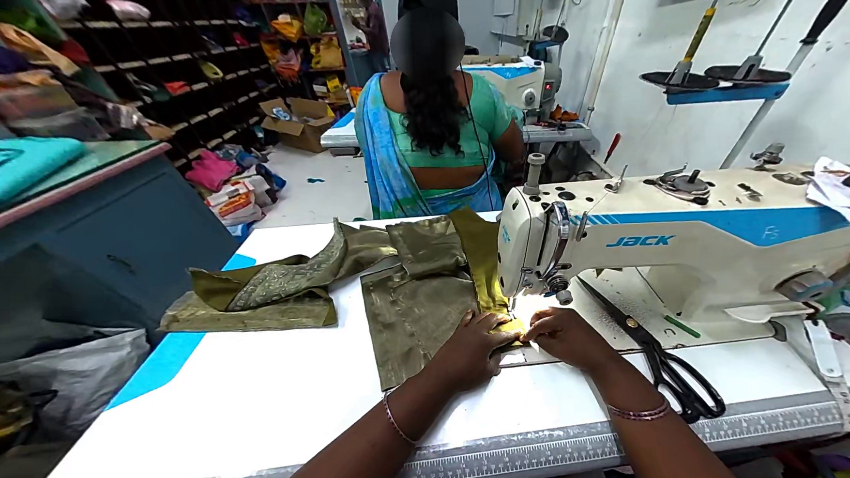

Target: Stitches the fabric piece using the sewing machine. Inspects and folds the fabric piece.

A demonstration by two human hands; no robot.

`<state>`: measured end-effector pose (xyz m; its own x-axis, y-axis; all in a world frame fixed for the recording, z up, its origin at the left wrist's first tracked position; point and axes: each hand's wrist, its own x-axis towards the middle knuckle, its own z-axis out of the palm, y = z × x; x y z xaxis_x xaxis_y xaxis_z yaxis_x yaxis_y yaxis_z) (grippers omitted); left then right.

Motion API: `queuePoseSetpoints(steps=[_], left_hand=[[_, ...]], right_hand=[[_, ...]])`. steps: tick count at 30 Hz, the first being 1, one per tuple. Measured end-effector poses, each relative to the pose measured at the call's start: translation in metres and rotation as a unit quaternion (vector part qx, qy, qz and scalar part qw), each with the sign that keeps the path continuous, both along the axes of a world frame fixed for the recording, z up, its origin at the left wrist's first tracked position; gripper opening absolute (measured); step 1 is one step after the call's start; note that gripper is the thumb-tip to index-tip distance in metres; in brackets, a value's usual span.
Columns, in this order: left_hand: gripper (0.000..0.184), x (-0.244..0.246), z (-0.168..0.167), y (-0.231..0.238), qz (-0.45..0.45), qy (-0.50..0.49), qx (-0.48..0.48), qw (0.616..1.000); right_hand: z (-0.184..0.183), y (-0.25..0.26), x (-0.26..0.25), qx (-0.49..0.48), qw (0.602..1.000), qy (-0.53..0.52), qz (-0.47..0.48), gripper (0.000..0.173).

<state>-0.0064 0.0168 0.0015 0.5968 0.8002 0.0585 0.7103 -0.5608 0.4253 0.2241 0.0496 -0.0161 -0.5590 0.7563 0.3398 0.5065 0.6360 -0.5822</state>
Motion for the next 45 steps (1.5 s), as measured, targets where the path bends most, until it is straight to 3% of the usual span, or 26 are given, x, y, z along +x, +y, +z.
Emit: queuePoseSetpoints(steps=[32, 39, 45], left_hand=[[0.045, 0.001, -0.001, 0.007, 0.013, 0.019, 0.010, 1.000], [0.045, -0.003, -0.001, 0.011, 0.009, -0.005, 0.001, 1.000], [0.037, -0.012, -0.008, 0.019, -0.012, -0.086, 0.002, 0.996]], right_hand=[[0.003, -0.001, -0.003, -0.026, 0.999, -0.004, -0.041, 0.022], [0.002, 0.000, -0.002, -0.026, 0.999, -0.006, -0.035, 0.023], [0.004, -0.001, -0.004, -0.024, 0.998, -0.023, -0.049, 0.024]])
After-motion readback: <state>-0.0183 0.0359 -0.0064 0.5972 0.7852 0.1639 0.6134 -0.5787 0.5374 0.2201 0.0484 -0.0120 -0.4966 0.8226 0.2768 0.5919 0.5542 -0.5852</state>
